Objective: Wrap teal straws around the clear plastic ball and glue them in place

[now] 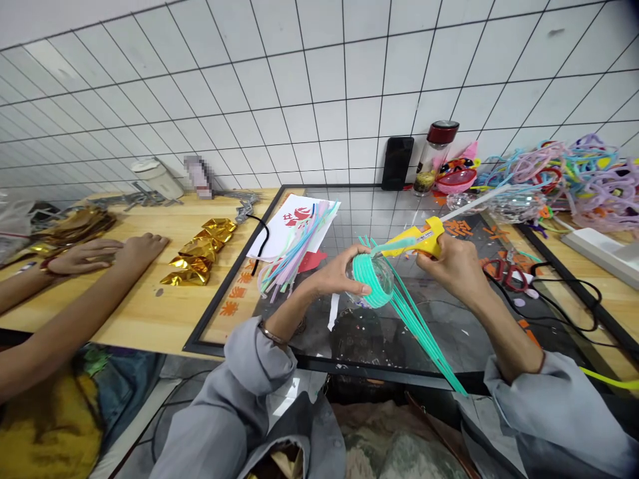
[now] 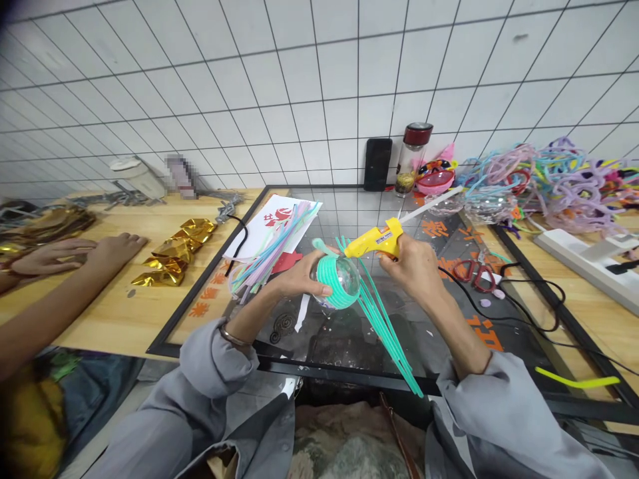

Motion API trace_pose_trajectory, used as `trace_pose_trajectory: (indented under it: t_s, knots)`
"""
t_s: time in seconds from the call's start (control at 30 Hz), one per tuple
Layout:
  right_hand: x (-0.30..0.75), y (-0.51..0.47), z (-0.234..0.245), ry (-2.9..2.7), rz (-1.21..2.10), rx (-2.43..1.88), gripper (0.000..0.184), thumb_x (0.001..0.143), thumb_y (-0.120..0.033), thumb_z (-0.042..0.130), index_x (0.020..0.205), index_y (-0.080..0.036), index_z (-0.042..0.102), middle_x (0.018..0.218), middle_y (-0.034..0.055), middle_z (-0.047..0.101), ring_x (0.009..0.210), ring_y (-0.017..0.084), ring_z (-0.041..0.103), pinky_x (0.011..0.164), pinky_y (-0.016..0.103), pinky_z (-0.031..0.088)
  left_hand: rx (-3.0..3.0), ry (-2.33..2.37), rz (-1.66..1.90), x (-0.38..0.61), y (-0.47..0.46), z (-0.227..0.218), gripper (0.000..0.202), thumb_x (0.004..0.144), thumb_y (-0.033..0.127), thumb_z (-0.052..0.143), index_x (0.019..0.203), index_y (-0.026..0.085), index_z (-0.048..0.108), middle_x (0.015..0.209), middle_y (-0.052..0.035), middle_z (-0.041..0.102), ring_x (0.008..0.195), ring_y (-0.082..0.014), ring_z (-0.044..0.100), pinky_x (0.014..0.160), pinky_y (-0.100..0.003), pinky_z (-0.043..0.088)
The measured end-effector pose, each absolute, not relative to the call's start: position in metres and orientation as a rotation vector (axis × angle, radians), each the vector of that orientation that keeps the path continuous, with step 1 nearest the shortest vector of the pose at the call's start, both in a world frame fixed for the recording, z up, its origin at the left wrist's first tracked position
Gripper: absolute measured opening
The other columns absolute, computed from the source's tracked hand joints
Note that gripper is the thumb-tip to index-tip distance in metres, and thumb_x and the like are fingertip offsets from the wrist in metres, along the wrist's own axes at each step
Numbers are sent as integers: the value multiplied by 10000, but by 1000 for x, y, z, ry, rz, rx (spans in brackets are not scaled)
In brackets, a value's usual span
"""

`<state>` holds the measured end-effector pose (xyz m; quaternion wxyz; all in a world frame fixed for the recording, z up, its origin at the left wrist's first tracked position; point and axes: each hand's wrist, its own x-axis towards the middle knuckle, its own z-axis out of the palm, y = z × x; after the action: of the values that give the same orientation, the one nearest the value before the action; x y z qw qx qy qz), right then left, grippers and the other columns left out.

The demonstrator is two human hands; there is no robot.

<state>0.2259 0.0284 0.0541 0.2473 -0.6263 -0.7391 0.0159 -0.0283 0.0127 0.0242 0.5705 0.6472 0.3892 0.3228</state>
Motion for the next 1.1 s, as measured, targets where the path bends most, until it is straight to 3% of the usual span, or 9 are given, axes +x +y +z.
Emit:
trace_pose_trajectory:
  t_s: [0.57, 1.1]
  knots:
    - [228, 35, 51, -2022, 27, -1640, 202, 706, -383, 589, 639, -239, 463, 510, -10, 469, 454, 143, 393, 519, 288, 234, 1562, 947, 727, -32, 12, 20, 877, 522, 431, 897, 1258, 177, 493, 1038, -44, 599, 982, -240, 588, 826, -340, 490]
    - [235, 35, 51, -2003, 118, -1534, 338, 709, -484, 580, 592, -266, 349, 505, -3, 463, 464, 145, 413, 509, 289, 276, 1601, 899, 701, -32, 12, 22, 854, 545, 411, 890, 1270, 196, 492, 1092, -45, 577, 942, -211, 585, 789, -319, 503]
